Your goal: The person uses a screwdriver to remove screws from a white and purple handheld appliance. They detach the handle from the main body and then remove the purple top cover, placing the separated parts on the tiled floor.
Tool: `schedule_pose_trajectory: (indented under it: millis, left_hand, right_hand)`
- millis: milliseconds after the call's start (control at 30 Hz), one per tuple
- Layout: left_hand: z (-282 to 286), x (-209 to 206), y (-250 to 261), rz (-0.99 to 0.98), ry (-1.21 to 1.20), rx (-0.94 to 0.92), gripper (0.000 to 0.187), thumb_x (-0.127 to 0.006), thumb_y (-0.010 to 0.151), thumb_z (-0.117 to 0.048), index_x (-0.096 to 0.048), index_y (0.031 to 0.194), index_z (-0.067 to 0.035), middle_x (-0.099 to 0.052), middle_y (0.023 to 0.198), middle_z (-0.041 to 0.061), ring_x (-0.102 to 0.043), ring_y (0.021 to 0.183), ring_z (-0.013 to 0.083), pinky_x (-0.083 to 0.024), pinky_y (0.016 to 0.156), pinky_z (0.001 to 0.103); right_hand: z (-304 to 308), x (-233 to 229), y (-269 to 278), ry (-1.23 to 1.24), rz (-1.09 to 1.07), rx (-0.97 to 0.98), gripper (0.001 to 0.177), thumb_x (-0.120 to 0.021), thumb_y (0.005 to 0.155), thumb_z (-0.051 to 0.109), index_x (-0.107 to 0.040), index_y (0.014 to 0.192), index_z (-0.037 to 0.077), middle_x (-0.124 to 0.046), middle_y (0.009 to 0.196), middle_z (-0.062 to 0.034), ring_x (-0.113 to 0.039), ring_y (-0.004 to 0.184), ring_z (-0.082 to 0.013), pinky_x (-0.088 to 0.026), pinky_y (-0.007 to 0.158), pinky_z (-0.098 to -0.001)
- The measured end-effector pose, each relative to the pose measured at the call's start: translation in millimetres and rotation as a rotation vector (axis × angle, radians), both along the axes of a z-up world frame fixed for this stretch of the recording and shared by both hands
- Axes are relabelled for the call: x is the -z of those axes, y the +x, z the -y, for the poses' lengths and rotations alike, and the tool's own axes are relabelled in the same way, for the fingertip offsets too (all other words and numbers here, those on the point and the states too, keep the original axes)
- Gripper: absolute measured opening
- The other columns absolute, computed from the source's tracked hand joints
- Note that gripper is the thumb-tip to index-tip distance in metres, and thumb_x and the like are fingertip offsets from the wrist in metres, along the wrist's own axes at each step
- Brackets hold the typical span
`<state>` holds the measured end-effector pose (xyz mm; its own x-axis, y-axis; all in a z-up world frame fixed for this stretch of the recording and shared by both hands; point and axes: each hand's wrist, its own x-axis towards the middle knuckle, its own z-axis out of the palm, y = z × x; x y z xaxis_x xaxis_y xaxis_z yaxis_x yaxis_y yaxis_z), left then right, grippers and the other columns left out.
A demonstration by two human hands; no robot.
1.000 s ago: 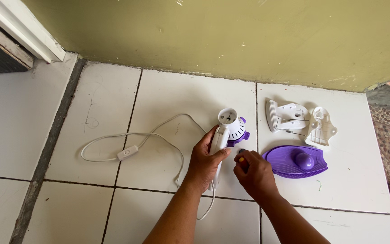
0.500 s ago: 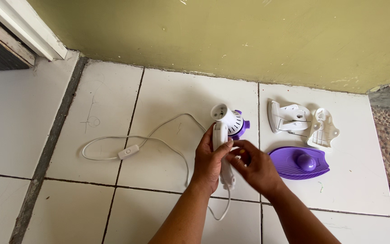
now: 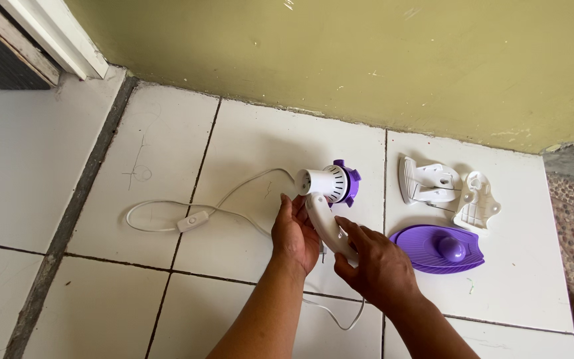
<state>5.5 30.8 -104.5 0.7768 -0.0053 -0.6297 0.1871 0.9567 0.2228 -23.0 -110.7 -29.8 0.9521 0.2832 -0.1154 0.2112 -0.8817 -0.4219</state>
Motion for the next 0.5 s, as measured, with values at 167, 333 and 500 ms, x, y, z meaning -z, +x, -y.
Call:
schedule_pose_trajectory:
  millis: [167,333,500]
  left_hand:
    - [-5.3,3.2,4.8,-0.074,-0.010,0.052,0.059,-0.033,0.105,-0.051,-0.055,0.131,-0.003,-0.068,0.114,0.016,-0.066,0.101,0.0281,-0.055,0.095,0.044]
    - [-4.1,15.5,8.6,-0.012,-0.017,0.055,0.040,-0.052,0.103,-0.033,-0.061,0.128,-0.002,-0.071,0.114,0.012,-0.070,0.101,0.0230,-0.058,0.094,0.039]
    - [0.7,41.2,11.2,-0.127,0.033,0.057,0.026,-0.062,0.099,-0.016,-0.066,0.116,0.003,-0.073,0.106,0.014,-0.073,0.098,0.0231,-0.057,0.093,0.035]
  right_hand:
    - [-7.9,2.3,-2.4,0.009,-0.053,0.040,0.068,-0.076,0.075,0.021,-0.060,0.141,0.019,-0.074,0.094,-0.0084,-0.074,0.074,-0.0247,-0.060,0.068,-0.0387]
    - [-1.6,9.1,4.9,0.254,-0.351,0.299,0.062,-0.074,0.084,0.022,-0.054,0.141,0.010,-0.077,0.085,-0.0108,-0.073,0.062,-0.0197,-0.060,0.060,-0.0337]
    - [15.5,20.8,10.8,0.426,-0.324,0.336,0.057,-0.070,0.084,0.015,-0.056,0.139,0.006,-0.077,0.087,-0.0110,-0.071,0.070,-0.0149,-0.059,0.065,-0.0316]
